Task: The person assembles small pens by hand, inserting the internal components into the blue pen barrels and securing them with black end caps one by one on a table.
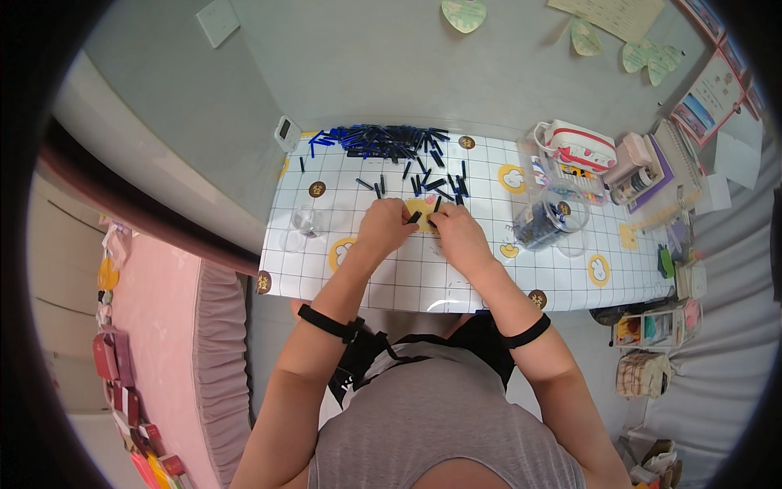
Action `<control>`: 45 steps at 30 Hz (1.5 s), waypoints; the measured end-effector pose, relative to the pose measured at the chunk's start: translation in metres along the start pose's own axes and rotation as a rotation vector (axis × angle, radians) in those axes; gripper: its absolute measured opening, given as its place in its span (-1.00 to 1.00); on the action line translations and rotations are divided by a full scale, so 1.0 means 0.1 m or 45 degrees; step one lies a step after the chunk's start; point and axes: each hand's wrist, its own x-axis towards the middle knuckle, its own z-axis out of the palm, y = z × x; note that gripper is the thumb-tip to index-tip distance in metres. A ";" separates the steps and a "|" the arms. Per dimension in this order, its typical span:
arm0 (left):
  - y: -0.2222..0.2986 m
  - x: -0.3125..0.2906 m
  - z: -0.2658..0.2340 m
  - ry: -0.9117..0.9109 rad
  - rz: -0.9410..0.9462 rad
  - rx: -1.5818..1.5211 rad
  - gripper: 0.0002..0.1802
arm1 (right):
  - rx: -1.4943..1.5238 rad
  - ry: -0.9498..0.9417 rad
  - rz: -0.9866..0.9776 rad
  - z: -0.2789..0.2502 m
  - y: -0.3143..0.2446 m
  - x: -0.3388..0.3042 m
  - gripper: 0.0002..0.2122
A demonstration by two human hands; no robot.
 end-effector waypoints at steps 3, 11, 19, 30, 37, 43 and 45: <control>0.00 0.00 0.01 -0.036 0.058 0.085 -0.72 | 0.030 -0.026 0.061 -0.06 0.06 -0.04 -0.77; 0.11 -0.07 -0.04 -0.064 0.430 0.201 -0.88 | 0.019 -0.009 0.152 -0.22 0.11 -0.22 -0.75; 0.09 -0.07 -0.12 -0.058 0.709 0.173 -0.81 | 0.151 0.070 -0.014 -0.26 0.28 -0.28 -0.81; 0.01 -0.33 -0.13 0.025 0.255 0.114 -0.80 | 0.328 0.113 0.369 -0.40 0.21 -0.35 -0.84; 0.17 -0.24 0.05 -0.014 0.108 0.076 -0.61 | 0.356 0.142 0.429 -0.30 0.20 -0.29 -0.77; 0.29 -0.12 0.19 -0.055 0.024 0.148 -0.61 | 0.395 0.215 0.392 -0.29 0.22 -0.29 -0.73; 0.30 -0.11 0.21 -0.075 0.027 0.172 -0.64 | 0.555 0.229 0.529 -0.34 0.21 -0.29 -0.79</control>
